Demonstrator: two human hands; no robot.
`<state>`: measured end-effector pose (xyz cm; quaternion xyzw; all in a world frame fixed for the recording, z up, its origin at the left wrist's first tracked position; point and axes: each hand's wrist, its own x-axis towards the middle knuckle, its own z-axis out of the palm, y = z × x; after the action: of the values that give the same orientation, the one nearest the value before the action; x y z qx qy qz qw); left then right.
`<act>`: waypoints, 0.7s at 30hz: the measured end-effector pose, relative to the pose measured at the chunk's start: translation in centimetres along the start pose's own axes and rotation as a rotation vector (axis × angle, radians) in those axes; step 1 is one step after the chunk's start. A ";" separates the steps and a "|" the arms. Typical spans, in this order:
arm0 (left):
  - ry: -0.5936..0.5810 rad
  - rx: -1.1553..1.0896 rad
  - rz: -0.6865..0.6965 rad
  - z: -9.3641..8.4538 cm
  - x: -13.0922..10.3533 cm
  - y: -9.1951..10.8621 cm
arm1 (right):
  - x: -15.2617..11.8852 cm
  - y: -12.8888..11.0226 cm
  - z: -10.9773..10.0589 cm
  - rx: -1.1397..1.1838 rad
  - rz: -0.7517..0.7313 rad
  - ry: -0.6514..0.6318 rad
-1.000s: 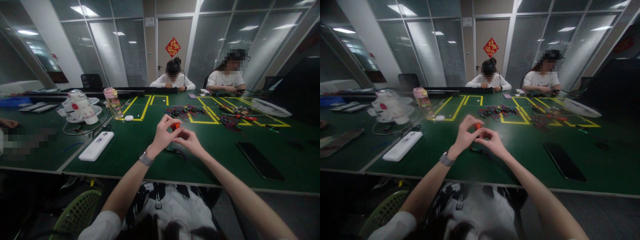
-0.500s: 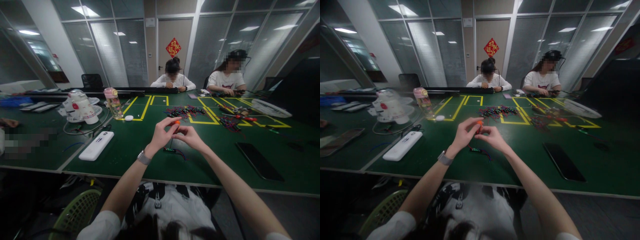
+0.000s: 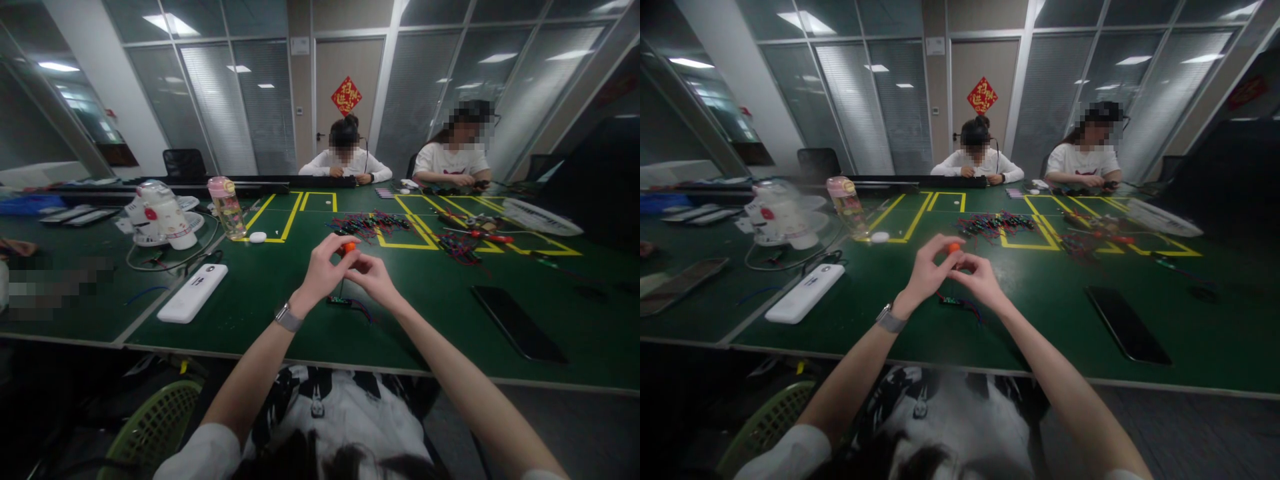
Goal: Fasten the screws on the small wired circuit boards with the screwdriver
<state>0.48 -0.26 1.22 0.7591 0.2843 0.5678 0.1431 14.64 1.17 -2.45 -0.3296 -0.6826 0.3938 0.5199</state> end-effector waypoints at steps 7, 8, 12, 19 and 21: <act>-0.093 -0.240 -0.095 -0.2 -0.1 -0.2 | 0.0 -0.4 -0.4 0.003 -0.021 -0.040; -0.091 -0.251 -0.111 -0.1 -0.1 -0.3 | 0.0 -0.3 -0.4 0.001 -0.020 -0.041; -0.062 -0.244 -0.153 -0.1 0.0 -0.4 | -0.1 0.1 -0.2 0.000 -0.006 -0.018; -0.001 -0.163 -0.077 -0.2 0.2 -0.7 | -0.5 0.2 0.2 0.019 -0.028 -0.013; 0.025 -0.124 -0.048 -0.2 0.1 -0.7 | -0.5 0.2 0.3 0.031 -0.029 -0.017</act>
<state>0.12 0.37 1.02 0.7347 0.2684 0.5901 0.1999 14.51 0.77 -2.94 -0.3083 -0.6856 0.3993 0.5249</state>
